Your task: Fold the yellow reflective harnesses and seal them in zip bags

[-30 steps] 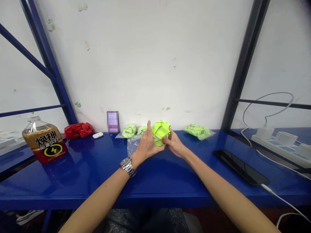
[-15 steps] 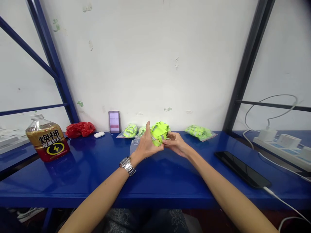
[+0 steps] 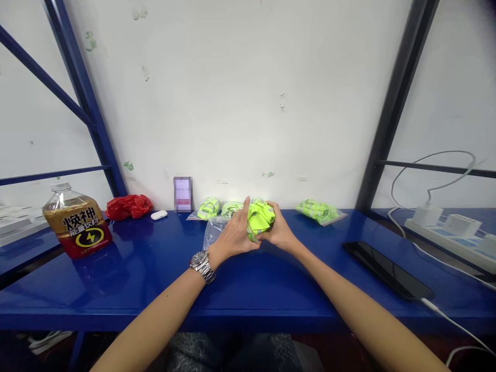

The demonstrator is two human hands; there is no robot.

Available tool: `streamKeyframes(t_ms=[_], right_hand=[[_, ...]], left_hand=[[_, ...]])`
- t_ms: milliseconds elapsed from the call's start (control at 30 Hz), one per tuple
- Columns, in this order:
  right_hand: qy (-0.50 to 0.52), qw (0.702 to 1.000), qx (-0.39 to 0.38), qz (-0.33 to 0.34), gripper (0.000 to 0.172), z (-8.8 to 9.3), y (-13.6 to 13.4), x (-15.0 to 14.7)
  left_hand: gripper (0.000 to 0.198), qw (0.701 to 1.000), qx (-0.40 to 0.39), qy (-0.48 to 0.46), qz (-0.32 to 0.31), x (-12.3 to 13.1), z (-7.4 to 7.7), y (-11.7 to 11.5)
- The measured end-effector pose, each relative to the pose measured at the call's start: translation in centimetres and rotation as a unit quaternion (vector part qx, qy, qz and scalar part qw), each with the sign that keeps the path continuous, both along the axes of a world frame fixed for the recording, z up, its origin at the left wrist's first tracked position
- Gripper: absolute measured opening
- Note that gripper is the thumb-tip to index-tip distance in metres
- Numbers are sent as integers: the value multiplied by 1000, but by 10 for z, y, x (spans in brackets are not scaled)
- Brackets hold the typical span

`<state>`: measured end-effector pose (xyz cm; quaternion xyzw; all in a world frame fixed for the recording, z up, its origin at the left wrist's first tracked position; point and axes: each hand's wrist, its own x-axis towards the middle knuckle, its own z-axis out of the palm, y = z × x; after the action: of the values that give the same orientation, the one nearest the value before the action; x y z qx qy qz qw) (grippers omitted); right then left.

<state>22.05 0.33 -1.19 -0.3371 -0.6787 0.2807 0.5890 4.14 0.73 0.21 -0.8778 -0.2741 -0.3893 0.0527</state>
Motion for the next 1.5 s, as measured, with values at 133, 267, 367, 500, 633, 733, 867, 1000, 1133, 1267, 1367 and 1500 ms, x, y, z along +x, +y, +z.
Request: streamKeyframes(t_ms=[133, 267, 367, 500, 633, 733, 867, 1000, 1133, 1267, 1367, 1500], right_hand=[[-47, 998, 18, -38, 87, -2, -3, -5], [-93, 996, -7, -9, 76, 8, -12, -3], [-72, 991, -67, 89, 62, 19, -19, 2], [-57, 996, -54, 45, 40, 24, -17, 5], [-45, 999, -27, -5, 38, 18, -12, 2], [-7, 999, -43, 7, 39, 14, -13, -3], [52, 995, -72, 53, 45, 10, -18, -12], [88, 991, -74, 65, 48, 5, -19, -21], [109, 988, -81, 67, 49, -1, -16, -27], [123, 989, -77, 24, 45, -2, -13, -29], [147, 986, -82, -11, 43, -2, -10, -29], [189, 978, -84, -32, 43, -3, -6, -25]], left_hand=[[116, 997, 56, 17, 53, 1, 1, -1], [121, 995, 58, 47, 70, -3, -1, 1], [121, 993, 63, 59, 76, -6, -2, 5], [112, 988, 114, 77, 72, -9, -1, 6], [110, 982, 144, 101, 72, -9, 1, 3], [110, 981, 146, 104, 78, -10, 2, 1], [110, 976, 151, 124, 93, -9, 4, -1], [107, 972, 153, 151, 100, -7, 5, -3], [103, 971, 142, 162, 105, -5, 5, -4], [107, 975, 135, 141, 106, -3, 4, -4], [116, 981, 129, 91, 115, -3, 6, -4], [123, 980, 117, 81, 136, -9, 11, 2]])
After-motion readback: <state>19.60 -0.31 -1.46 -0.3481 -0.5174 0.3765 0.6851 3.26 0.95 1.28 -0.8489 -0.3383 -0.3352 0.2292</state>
